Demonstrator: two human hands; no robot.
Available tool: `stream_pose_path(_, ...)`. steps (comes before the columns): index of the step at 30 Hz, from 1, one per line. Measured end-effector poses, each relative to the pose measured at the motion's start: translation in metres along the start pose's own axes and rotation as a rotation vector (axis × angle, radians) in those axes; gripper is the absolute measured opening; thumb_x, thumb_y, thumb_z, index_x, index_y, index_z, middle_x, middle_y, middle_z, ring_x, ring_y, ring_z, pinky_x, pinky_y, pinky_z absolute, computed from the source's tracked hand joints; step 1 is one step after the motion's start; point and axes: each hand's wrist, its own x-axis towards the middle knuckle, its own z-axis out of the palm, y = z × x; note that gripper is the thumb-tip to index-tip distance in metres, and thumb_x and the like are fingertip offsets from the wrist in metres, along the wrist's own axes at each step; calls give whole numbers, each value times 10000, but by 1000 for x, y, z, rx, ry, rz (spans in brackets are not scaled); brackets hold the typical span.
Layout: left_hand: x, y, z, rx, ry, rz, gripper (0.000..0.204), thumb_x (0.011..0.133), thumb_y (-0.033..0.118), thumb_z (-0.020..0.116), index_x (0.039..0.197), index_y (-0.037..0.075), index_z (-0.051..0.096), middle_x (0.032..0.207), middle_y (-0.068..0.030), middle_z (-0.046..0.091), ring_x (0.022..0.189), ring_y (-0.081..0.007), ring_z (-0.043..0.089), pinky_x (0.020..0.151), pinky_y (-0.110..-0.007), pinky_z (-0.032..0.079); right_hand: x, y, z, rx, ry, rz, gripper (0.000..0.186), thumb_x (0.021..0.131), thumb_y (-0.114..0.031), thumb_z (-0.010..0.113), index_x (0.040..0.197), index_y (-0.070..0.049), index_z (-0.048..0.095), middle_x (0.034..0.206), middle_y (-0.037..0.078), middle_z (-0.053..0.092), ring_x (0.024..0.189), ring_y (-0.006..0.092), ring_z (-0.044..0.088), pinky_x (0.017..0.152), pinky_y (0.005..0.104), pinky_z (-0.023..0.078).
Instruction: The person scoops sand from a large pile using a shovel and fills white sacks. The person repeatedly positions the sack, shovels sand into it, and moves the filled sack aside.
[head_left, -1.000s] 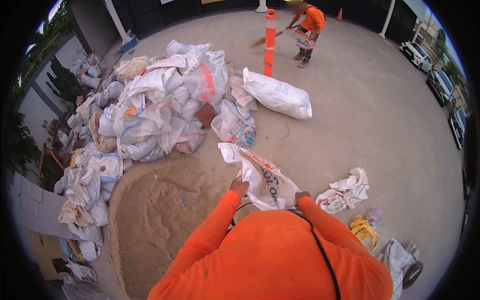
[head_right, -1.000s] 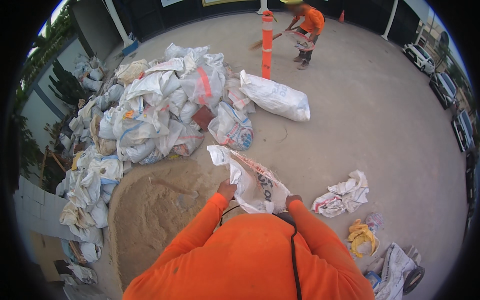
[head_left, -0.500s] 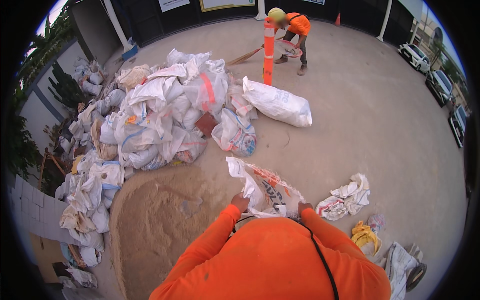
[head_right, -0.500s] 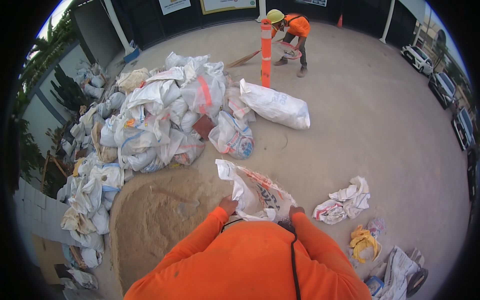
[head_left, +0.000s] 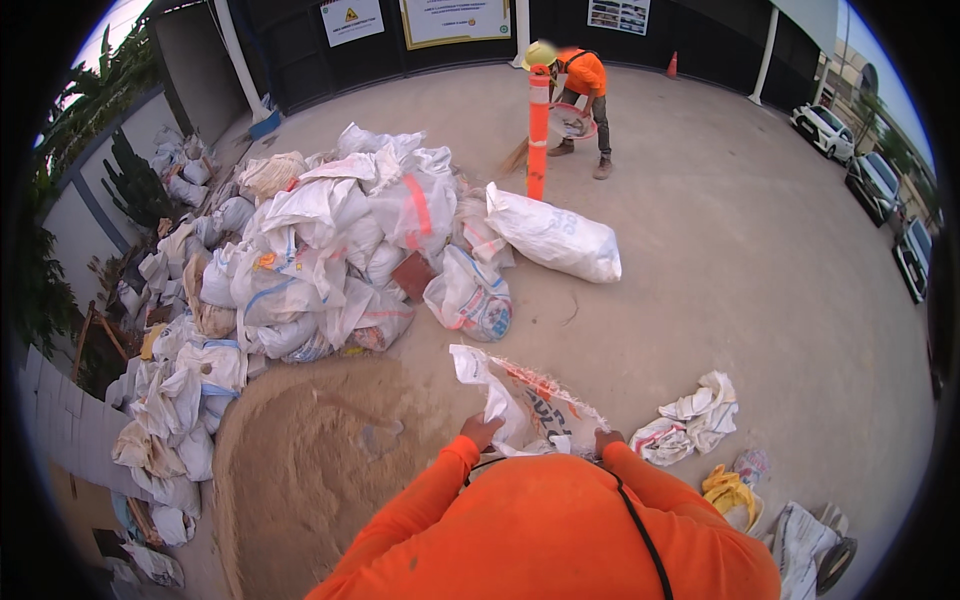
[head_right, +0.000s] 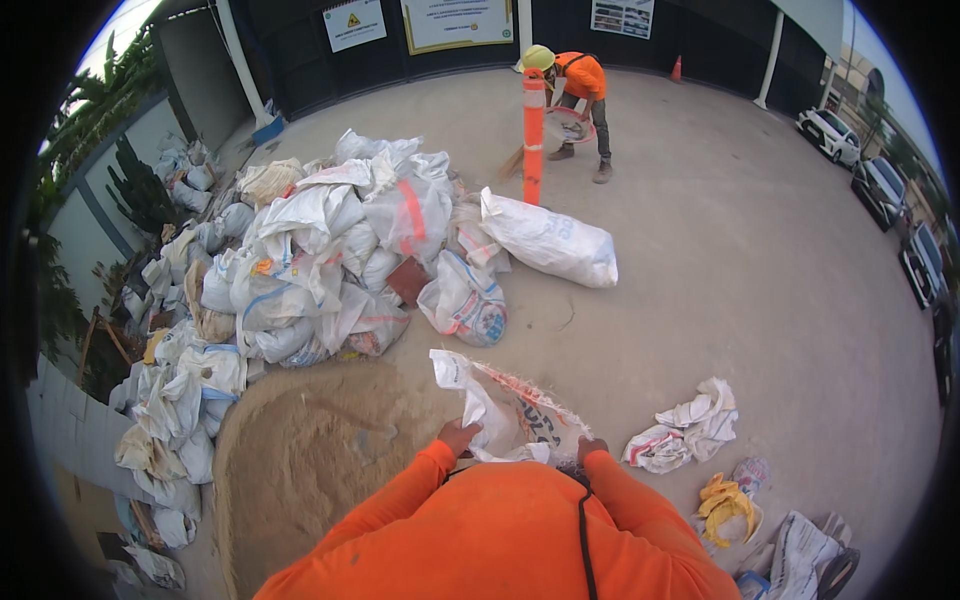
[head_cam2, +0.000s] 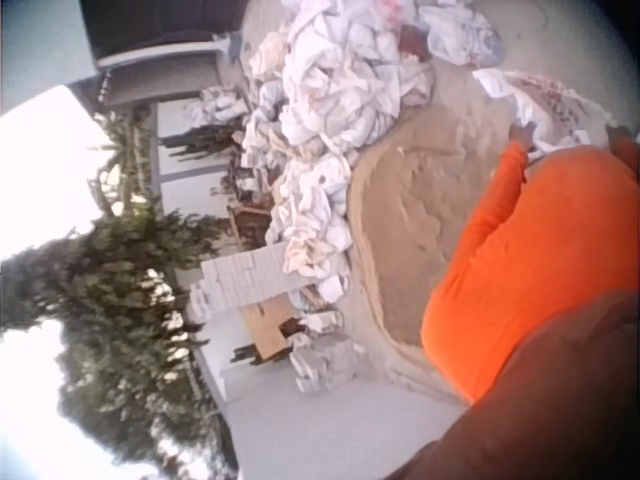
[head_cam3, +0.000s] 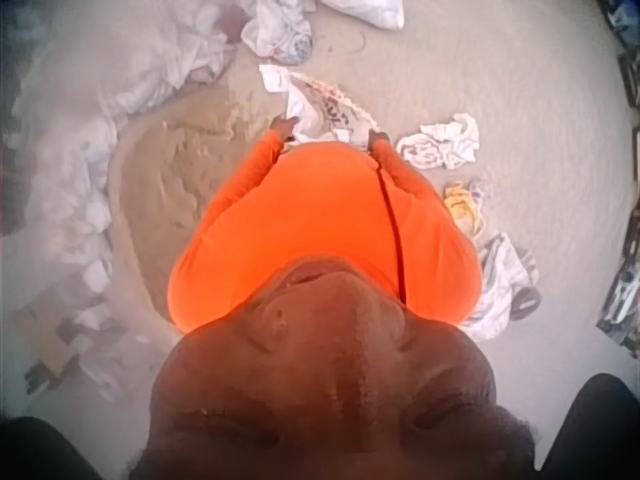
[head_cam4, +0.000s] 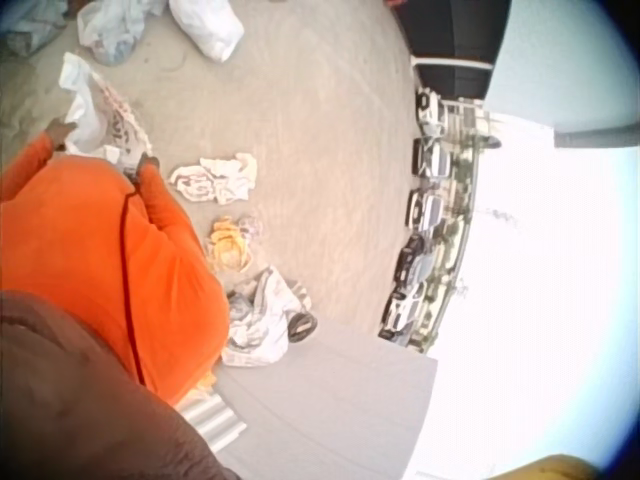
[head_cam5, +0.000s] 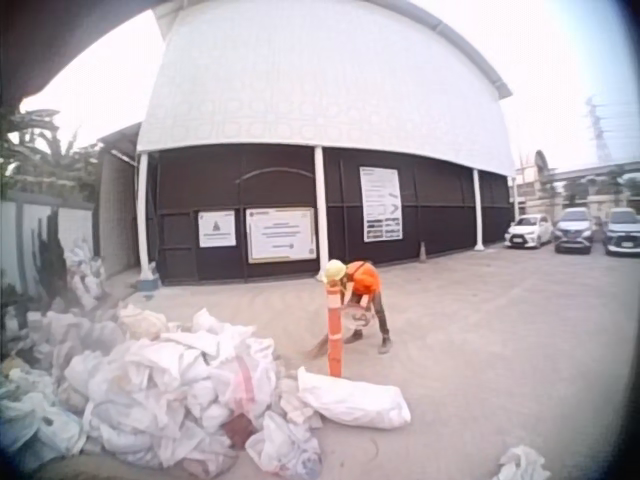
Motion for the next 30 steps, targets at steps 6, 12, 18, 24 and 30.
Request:
stream_pose_path(6, -7, 7, -2, 46, 16, -42, 449, 901, 352, 669, 1131, -34, 669, 891, -95, 693, 734, -183, 663, 665, -351, 552, 32, 21, 14, -127, -24, -104, 567, 917, -465, 570, 1124, 55, 665, 1105, 295, 678, 1083, 445, 642, 899, 461, 509)
stream_pose_path(12, 10, -19, -25, 184, 65, 45, 441, 876, 371, 687, 1004, -52, 688, 799, -84, 676, 683, -173, 619, 646, -343, 507, 21, 10, 22, -103, -23, -158, 607, 922, -483, 565, 1096, 91, 661, 1087, 323, 669, 1085, 453, 636, 904, 467, 503)
stream_pose_path(18, 3, -8, -15, 149, 54, 25, 425, 856, 348, 698, 973, -61, 688, 791, -90, 674, 686, -177, 611, 653, -339, 497, -6, -1, 4, -37, 11, -99, 601, 908, -461, 612, 1125, 99, 653, 1105, 332, 663, 1125, 455, 622, 945, 459, 485)
stream_pose_path(24, 8, -22, -21, 70, 67, -21, 390, 843, 294, 691, 982, -70, 692, 808, -103, 681, 701, -188, 618, 662, -341, 500, -19, -12, -1, -45, 2, -106, 575, 910, -438, 612, 1141, 86, 653, 1121, 318, 665, 1123, 457, 622, 953, 459, 482)
stream_pose_path(30, 9, -19, -16, 62, 87, -65, 377, 829, 272, 693, 979, -73, 695, 797, -101, 677, 690, -194, 620, 645, -346, 501, 0, -12, -6, -48, -44, -88, 517, 927, -414, 582, 1162, 38, 669, 1151, 294, 666, 1119, 444, 626, 952, 454, 483)
